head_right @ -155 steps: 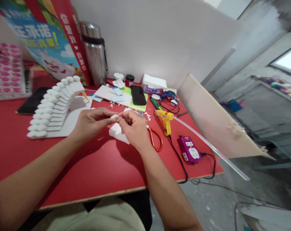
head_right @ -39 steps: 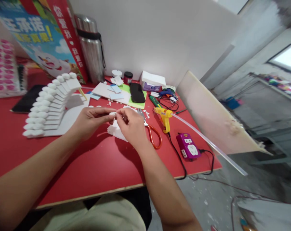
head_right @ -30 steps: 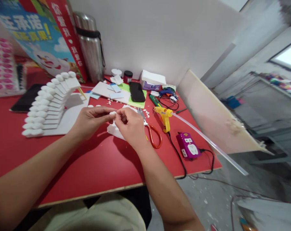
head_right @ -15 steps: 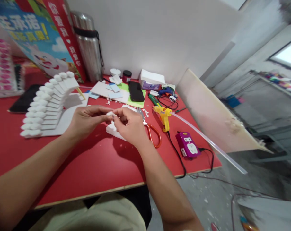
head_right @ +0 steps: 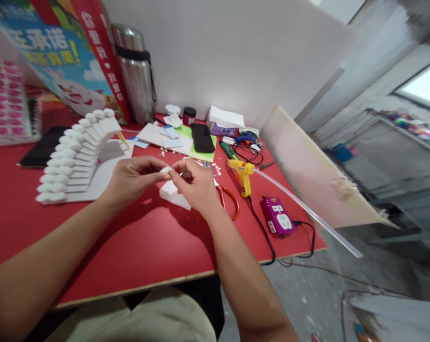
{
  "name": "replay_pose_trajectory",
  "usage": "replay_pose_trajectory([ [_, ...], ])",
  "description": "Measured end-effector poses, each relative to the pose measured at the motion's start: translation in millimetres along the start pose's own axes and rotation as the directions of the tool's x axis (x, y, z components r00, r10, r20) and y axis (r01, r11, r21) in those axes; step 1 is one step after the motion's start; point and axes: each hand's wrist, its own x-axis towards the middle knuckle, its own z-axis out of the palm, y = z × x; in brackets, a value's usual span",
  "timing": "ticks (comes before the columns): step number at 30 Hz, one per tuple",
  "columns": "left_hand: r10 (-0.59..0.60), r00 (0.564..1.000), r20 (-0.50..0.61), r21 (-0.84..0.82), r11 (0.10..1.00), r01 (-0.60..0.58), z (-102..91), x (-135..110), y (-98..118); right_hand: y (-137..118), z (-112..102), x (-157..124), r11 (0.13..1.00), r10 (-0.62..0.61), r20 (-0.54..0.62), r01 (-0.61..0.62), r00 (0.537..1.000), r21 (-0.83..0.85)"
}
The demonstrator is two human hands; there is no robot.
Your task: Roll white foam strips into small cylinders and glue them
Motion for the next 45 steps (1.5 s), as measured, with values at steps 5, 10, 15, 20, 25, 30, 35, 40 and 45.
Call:
replay_pose_trajectory([
  [5, -0.153, 0.987, 0.052, -0.113, 0.981, 0.158, 0.2, 1, 4, 1, -5, 1, 0.984, -0.105, 0.032, 0.108, 0.994, -0.143],
  [10, -0.208, 0.976, 0.072, -0.185, 0.958, 0.217, 1.2, 2, 5, 2, -5, 0, 0.97, -0.165, 0.031, 0.168, 0.986, -0.173],
  [15, -0.238, 0.964, 0.116, -0.17, 0.952, 0.256, 1.2, 1, 8, 0, -2, 0, 0.997, -0.056, -0.022, 0.055, 0.998, -0.059],
  [20, -0.249, 0.96, 0.131, -0.181, 0.946, 0.27, 1.5, 1, 8, -3, -1, 4, 0.948, 0.19, -0.035, -0.174, 0.981, 0.266],
  [25, -0.258, 0.959, 0.119, -0.19, 0.942, 0.277, 1.0, 0, 1, -8, -4, 5, 0.906, 0.251, -0.008, -0.232, 0.968, 0.354],
  [30, -0.223, 0.97, 0.099, -0.16, 0.958, 0.237, 1.1, 1, -1, -6, -2, 5, 0.934, 0.211, 0.076, -0.224, 0.975, 0.279],
  [35, -0.192, 0.974, 0.122, -0.11, 0.972, 0.206, -0.1, 2, -1, -3, -2, 5, 0.922, 0.236, 0.099, -0.255, 0.967, 0.292],
  [40, -0.176, 0.965, 0.195, -0.039, 0.982, 0.187, -4.8, 0, 1, -2, -5, 6, 0.918, 0.236, 0.106, -0.257, 0.966, 0.301],
  [45, -0.22, 0.962, 0.162, -0.106, 0.965, 0.239, -3.9, 1, -2, -3, -8, 6, 0.961, 0.236, 0.059, -0.242, 0.97, 0.133],
])
